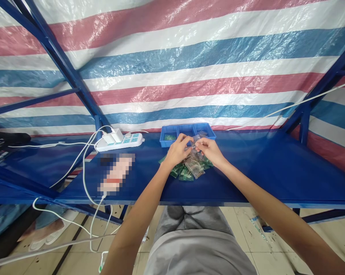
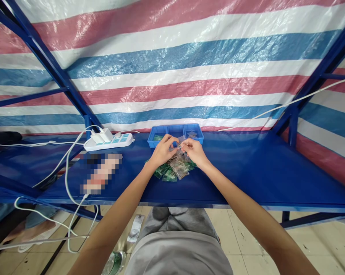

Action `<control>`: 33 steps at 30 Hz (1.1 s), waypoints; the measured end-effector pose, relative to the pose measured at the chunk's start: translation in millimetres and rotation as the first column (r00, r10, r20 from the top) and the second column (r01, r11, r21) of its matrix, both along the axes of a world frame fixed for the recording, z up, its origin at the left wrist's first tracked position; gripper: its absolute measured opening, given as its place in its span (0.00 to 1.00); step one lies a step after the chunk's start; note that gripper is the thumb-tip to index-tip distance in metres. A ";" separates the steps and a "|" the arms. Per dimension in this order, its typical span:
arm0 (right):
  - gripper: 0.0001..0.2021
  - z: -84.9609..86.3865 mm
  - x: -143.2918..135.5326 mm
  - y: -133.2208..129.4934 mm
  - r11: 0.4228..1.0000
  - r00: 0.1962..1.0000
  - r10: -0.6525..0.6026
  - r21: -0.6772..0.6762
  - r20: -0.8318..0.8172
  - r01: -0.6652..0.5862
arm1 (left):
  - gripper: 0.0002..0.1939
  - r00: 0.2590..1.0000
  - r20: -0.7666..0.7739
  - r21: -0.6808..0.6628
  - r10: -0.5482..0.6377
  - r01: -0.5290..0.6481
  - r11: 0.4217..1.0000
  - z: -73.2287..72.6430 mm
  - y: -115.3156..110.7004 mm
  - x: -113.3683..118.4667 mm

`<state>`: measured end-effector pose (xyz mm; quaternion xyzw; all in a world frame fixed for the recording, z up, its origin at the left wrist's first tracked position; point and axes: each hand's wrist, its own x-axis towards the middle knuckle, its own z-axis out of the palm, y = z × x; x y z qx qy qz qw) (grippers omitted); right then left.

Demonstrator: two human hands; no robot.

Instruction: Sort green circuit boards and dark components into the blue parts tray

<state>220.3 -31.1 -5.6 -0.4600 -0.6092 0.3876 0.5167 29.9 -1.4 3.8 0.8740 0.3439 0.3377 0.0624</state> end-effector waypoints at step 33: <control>0.13 7.4 -2.3 -6.5 0.996 0.997 -0.075 0.043 0.006 0.074 | 0.27 0.997 0.080 -0.125 0.000 0.010 0.992 1.2 -2.4 1.5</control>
